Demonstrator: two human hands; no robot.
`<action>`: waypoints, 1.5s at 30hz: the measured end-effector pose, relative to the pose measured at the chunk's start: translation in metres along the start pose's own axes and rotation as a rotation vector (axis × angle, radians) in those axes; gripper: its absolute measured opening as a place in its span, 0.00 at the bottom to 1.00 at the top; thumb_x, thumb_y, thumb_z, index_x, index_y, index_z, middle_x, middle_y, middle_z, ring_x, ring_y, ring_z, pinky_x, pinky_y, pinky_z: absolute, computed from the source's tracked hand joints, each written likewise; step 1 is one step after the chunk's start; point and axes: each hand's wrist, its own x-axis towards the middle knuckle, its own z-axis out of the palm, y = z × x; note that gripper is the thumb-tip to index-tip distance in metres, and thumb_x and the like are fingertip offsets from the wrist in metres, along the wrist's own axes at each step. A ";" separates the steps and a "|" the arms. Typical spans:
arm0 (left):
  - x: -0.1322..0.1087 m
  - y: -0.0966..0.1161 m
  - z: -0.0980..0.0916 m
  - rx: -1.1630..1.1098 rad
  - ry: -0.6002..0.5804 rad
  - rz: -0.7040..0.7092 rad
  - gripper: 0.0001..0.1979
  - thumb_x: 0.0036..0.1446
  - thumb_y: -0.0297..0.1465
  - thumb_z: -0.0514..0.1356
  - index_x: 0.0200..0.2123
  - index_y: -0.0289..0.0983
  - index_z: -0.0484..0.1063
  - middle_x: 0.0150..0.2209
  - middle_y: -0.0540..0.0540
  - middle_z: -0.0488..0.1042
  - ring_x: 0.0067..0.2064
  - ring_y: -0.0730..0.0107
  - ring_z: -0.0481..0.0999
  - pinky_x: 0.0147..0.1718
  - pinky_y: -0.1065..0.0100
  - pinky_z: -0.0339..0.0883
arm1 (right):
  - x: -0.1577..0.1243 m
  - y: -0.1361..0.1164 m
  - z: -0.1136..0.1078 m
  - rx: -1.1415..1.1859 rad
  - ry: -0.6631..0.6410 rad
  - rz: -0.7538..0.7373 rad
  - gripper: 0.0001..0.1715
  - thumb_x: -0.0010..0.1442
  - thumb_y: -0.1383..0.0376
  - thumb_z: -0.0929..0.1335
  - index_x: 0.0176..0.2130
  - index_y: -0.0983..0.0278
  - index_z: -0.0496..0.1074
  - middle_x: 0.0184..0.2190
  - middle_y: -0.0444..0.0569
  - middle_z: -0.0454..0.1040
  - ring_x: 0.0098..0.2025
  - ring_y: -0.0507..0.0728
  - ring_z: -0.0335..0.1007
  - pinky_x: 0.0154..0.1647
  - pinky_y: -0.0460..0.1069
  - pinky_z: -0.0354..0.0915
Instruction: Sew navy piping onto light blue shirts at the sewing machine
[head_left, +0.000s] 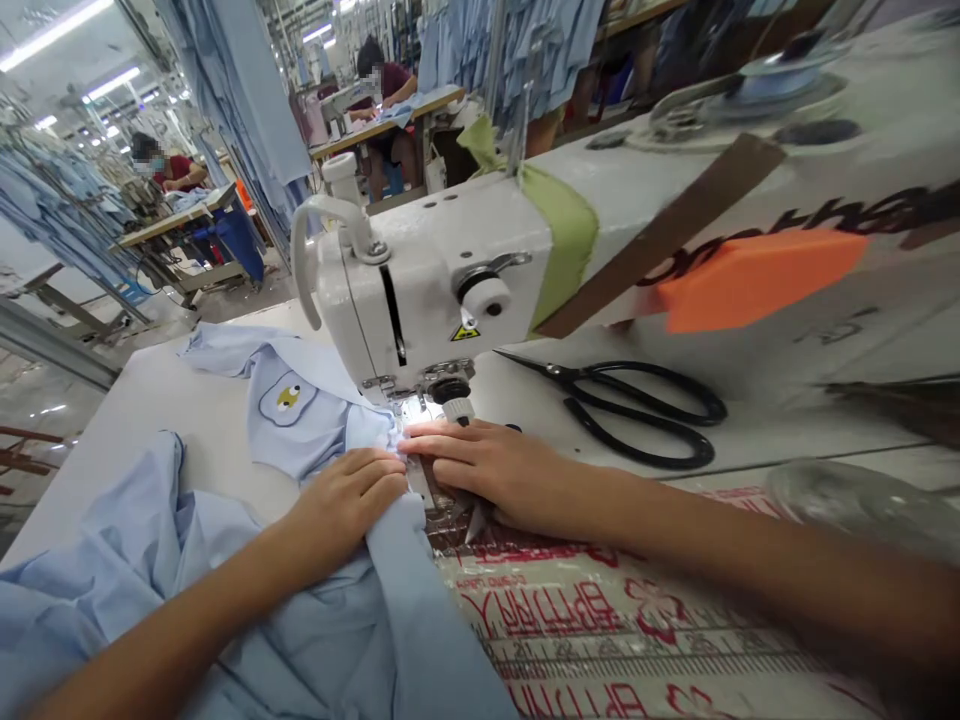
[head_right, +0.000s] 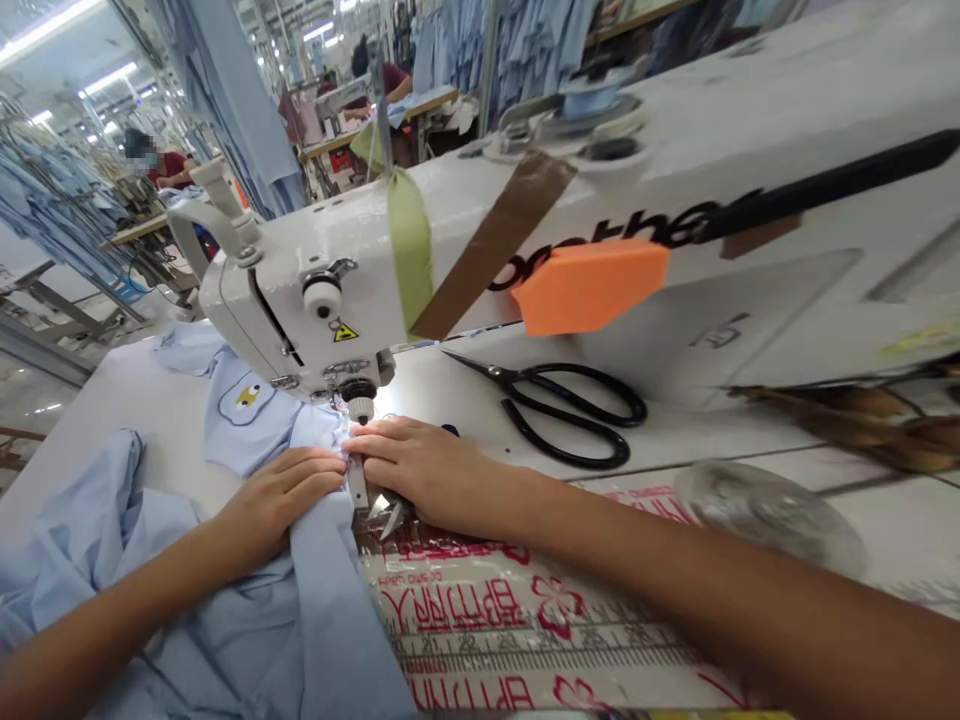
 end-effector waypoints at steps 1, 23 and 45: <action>0.000 0.000 -0.002 0.009 -0.013 0.002 0.07 0.62 0.24 0.48 0.41 0.32 0.65 0.40 0.41 0.73 0.47 0.66 0.70 0.46 0.63 0.68 | -0.001 0.000 0.001 -0.016 0.014 -0.001 0.19 0.49 0.78 0.59 0.39 0.68 0.69 0.55 0.56 0.65 0.60 0.59 0.53 0.57 0.56 0.55; -0.007 0.024 0.022 0.172 0.093 -0.182 0.11 0.61 0.19 0.45 0.34 0.34 0.65 0.48 0.45 0.73 0.57 0.60 0.65 0.61 0.41 0.26 | -0.002 -0.006 -0.007 -0.232 0.067 -0.017 0.16 0.64 0.70 0.57 0.35 0.69 0.71 0.48 0.52 0.70 0.48 0.58 0.62 0.49 0.54 0.60; 0.012 0.004 0.011 0.242 0.101 -0.039 0.11 0.61 0.20 0.44 0.40 0.30 0.65 0.39 0.43 0.75 0.46 0.67 0.72 0.60 0.52 0.52 | -0.003 -0.014 0.000 -0.301 0.132 -0.134 0.15 0.63 0.73 0.58 0.31 0.70 0.71 0.38 0.54 0.73 0.44 0.58 0.64 0.44 0.53 0.65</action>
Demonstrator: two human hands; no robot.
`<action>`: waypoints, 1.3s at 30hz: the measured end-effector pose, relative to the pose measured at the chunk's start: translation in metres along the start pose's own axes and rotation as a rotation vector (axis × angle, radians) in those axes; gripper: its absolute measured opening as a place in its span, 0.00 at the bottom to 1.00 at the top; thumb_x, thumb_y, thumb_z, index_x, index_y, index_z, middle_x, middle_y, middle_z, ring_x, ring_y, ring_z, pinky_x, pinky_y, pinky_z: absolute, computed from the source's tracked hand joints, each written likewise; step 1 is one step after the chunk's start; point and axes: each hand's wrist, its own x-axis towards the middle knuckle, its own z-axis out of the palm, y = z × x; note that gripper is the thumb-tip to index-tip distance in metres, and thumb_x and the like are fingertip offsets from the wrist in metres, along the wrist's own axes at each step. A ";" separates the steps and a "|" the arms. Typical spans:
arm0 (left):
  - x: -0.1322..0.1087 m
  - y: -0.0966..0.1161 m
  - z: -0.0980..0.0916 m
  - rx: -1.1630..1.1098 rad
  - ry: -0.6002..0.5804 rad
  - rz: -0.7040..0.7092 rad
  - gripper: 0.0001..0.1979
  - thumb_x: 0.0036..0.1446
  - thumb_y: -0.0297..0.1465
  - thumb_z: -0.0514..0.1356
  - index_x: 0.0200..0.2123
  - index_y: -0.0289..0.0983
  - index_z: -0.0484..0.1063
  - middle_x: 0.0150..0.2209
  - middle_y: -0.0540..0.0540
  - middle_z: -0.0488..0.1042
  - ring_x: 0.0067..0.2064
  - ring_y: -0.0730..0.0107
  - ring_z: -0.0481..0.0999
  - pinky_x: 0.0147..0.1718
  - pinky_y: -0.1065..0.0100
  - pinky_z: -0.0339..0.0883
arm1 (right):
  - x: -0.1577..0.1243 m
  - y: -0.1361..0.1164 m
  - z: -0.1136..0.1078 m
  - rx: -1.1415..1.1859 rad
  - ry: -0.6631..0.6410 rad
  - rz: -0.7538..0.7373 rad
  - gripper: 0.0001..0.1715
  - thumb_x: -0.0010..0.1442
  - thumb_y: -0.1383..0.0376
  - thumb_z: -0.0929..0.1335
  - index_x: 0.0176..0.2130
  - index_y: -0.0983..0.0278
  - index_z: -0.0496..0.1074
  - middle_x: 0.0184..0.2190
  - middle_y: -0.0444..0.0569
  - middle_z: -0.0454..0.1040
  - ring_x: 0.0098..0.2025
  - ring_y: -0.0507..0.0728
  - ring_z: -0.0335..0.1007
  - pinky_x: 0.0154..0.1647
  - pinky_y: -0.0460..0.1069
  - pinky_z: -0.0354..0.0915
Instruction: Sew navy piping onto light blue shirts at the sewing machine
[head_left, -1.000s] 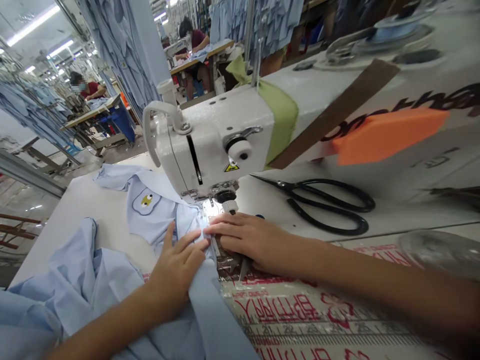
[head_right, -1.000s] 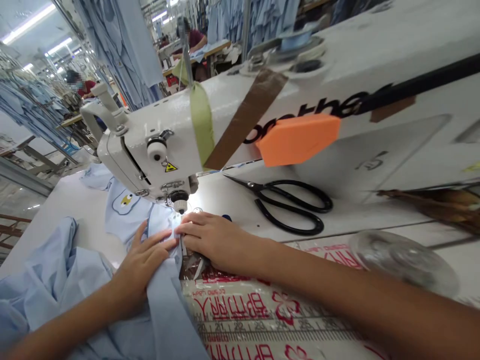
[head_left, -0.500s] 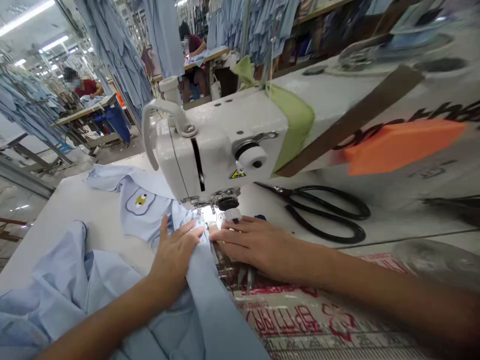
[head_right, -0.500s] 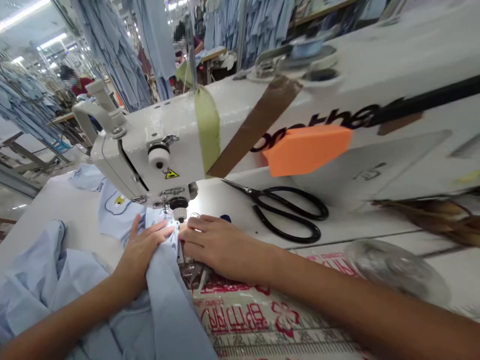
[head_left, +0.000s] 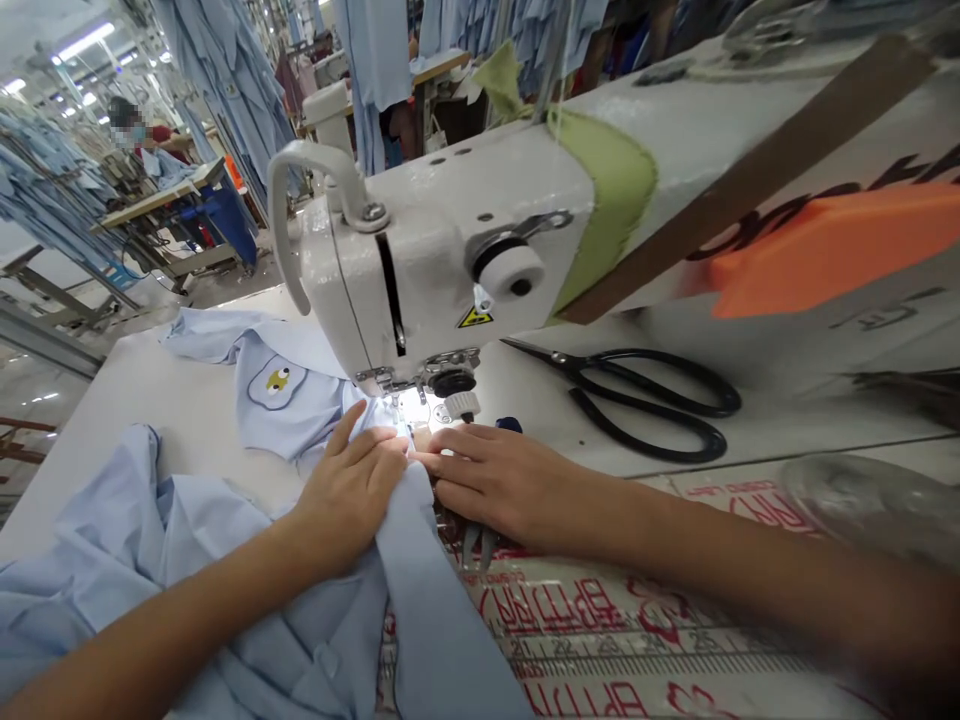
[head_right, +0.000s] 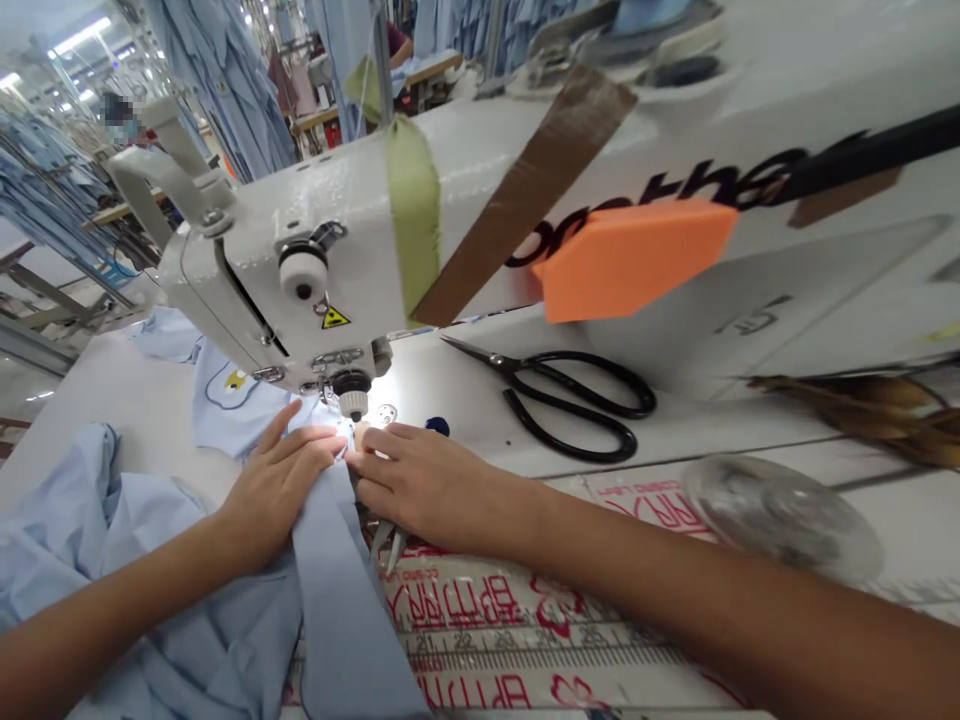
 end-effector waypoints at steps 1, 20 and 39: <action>0.001 0.004 0.000 0.021 -0.010 0.009 0.11 0.61 0.19 0.45 0.38 0.30 0.66 0.38 0.43 0.75 0.45 0.68 0.73 0.59 0.52 0.54 | 0.000 -0.001 0.000 0.012 -0.001 0.000 0.15 0.63 0.73 0.58 0.31 0.70 0.71 0.37 0.53 0.73 0.44 0.58 0.64 0.45 0.54 0.65; -0.014 0.078 -0.039 -0.311 -0.458 0.467 0.07 0.55 0.28 0.55 0.27 0.42 0.70 0.26 0.52 0.68 0.30 0.71 0.64 0.39 0.67 0.66 | -0.008 0.007 0.005 0.057 0.000 0.051 0.14 0.61 0.75 0.57 0.33 0.66 0.68 0.47 0.53 0.71 0.47 0.58 0.64 0.47 0.55 0.63; -0.037 0.021 -0.112 -0.340 0.310 -0.486 0.07 0.54 0.32 0.58 0.32 0.37 0.62 0.26 0.53 0.65 0.28 0.75 0.68 0.25 0.73 0.64 | 0.014 -0.106 -0.031 0.599 0.057 0.321 0.16 0.53 0.76 0.62 0.39 0.63 0.70 0.35 0.49 0.72 0.36 0.52 0.69 0.32 0.45 0.64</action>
